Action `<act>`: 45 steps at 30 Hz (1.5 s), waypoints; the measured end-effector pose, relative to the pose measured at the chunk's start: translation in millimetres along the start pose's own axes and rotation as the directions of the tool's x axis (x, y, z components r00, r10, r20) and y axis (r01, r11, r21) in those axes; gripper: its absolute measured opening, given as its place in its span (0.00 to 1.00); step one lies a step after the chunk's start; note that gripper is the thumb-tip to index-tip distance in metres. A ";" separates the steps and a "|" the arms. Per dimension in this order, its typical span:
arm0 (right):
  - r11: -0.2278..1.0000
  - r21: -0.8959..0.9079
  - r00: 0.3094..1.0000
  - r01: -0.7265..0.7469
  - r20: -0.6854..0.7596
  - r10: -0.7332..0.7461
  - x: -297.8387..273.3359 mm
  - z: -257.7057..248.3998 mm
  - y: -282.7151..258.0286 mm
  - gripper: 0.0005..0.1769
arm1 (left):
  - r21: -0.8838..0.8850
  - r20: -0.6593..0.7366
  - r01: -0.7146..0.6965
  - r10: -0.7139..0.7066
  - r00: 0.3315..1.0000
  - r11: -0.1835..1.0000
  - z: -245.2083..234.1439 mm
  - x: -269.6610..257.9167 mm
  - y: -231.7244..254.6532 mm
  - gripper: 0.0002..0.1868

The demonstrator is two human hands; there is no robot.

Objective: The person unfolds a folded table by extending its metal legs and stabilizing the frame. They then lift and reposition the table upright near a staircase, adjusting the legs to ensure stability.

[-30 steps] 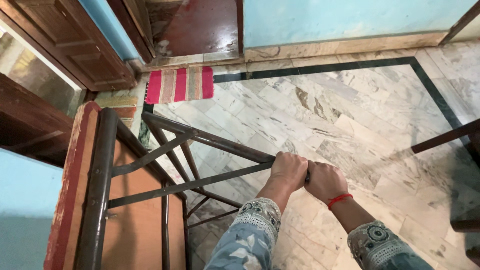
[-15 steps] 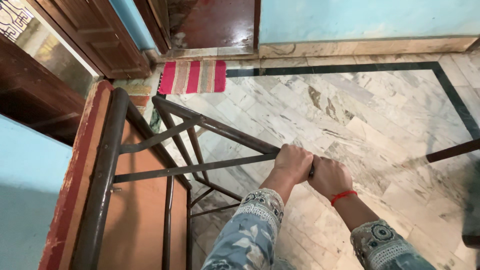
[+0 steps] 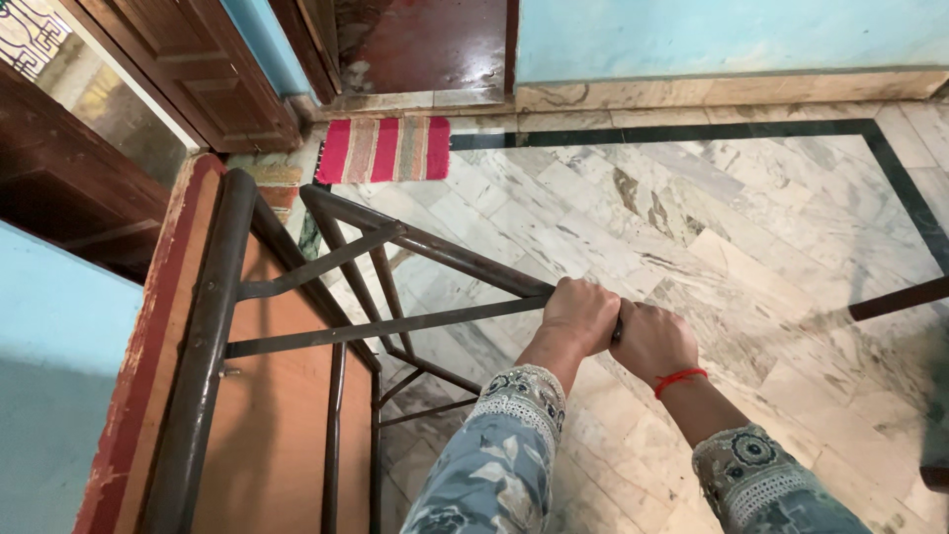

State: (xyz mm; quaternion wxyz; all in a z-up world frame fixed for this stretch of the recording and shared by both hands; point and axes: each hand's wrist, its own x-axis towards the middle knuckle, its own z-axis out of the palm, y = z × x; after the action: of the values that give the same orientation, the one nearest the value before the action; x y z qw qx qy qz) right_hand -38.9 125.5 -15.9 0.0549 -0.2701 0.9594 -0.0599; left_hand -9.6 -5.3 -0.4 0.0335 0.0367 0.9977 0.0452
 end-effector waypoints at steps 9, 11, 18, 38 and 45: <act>1.000 -0.020 1.000 0.014 -0.013 -0.014 8.1 1.5 -0.1 0.14 | 0.004 0.000 0.014 -0.014 1.000 1.000 -2.1 4.3 -4.4 0.08; 1.000 -0.021 1.000 0.015 -0.017 -0.016 10.1 2.0 -0.2 0.13 | -0.007 0.001 0.020 -0.020 1.000 1.000 -2.3 5.0 -5.9 0.08; 0.999 -0.016 0.998 0.042 -0.035 -0.043 17.1 3.0 0.5 0.13 | 0.013 0.014 0.028 -0.028 1.000 1.000 -5.1 8.3 -9.2 0.08; 0.996 -0.053 0.996 0.069 -0.051 -0.072 38.1 3.7 -0.1 0.13 | -0.005 -0.020 0.069 -0.069 0.997 0.998 -9.5 18.9 -20.4 0.08; 0.994 -0.052 0.994 0.092 -0.049 -0.094 43.8 1.8 -0.8 0.13 | 0.004 -0.021 0.075 -0.075 0.997 0.997 -10.1 21.1 -23.3 0.07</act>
State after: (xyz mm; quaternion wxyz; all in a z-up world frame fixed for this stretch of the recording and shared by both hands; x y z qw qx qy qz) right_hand -75.4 101.7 -20.7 0.0208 -0.3141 0.9481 -0.0455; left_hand -32.9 -27.8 6.1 0.0246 -0.0013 0.9988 0.0419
